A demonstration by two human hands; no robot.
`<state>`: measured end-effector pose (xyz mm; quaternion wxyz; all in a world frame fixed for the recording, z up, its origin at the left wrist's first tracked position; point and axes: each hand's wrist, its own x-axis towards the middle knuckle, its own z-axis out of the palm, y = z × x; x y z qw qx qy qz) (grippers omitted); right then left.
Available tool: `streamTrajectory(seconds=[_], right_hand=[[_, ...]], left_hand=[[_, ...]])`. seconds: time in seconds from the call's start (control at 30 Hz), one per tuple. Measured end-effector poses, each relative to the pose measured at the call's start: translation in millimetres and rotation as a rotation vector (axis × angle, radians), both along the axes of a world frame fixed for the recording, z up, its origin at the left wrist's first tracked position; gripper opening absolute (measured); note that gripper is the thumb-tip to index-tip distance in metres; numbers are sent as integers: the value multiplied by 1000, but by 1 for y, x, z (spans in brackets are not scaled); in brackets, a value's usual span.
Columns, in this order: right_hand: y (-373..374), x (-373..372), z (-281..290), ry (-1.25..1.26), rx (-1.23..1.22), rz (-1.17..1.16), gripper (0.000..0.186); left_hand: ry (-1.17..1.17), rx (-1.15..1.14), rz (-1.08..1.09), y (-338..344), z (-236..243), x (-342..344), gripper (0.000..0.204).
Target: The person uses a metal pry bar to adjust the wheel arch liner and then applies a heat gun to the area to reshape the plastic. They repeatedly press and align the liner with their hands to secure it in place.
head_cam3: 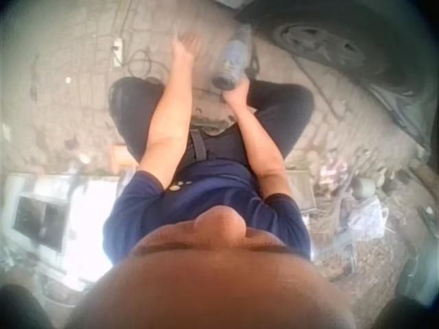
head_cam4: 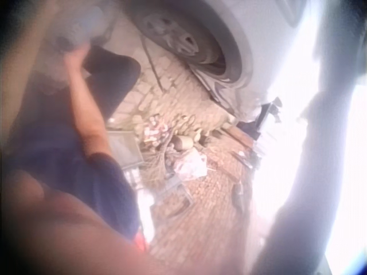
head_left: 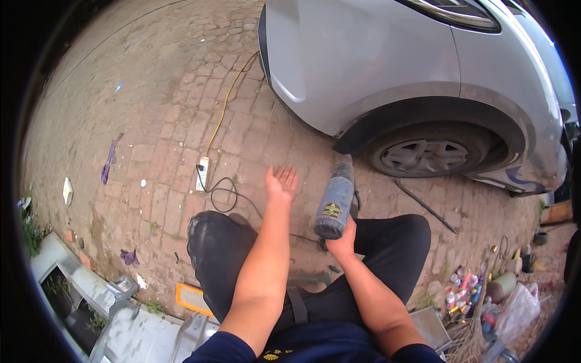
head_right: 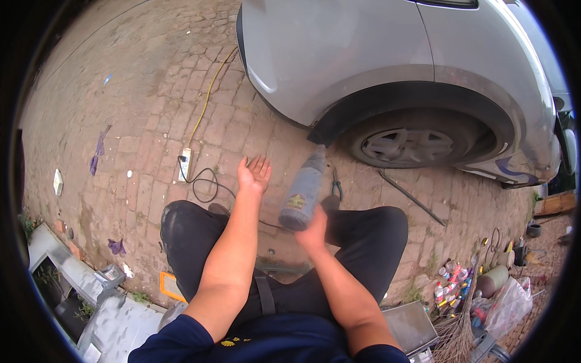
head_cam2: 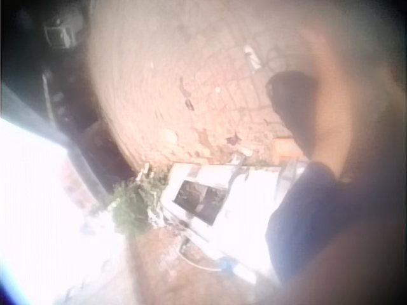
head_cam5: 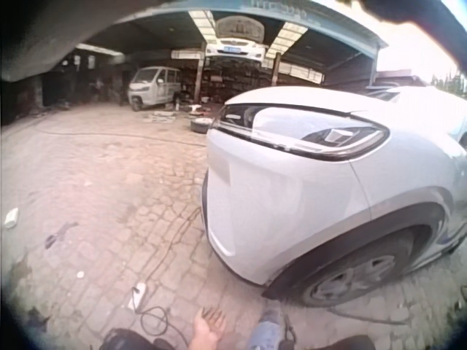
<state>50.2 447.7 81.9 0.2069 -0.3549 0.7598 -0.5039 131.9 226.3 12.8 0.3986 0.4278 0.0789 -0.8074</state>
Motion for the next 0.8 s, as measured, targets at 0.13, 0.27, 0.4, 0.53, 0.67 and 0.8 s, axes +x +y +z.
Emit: streamTrajectory(seconds=[0.13, 0.27, 0.4, 0.53, 0.67, 0.8], right_hand=[[-7, 1, 7, 103, 28, 63, 29], [-11, 7, 10, 169, 92, 100, 31], [-16, 8, 10, 228, 100, 83, 32], [-24, 6, 11, 231, 174, 119, 32], [-22, 8, 18, 206, 216, 108, 34], [-18, 7, 24, 153, 138, 89, 35]], left_hand=[[-7, 15, -5, -1, -3, 2, 68], [-13, 32, -5, 0, -5, -1, 65], [1, 24, -4, 1, -4, -4, 63], [-4, 23, -5, -1, -5, -3, 61], [-13, 30, 2, -2, -8, -3, 61], [-13, 30, 7, 0, -9, -7, 63]])
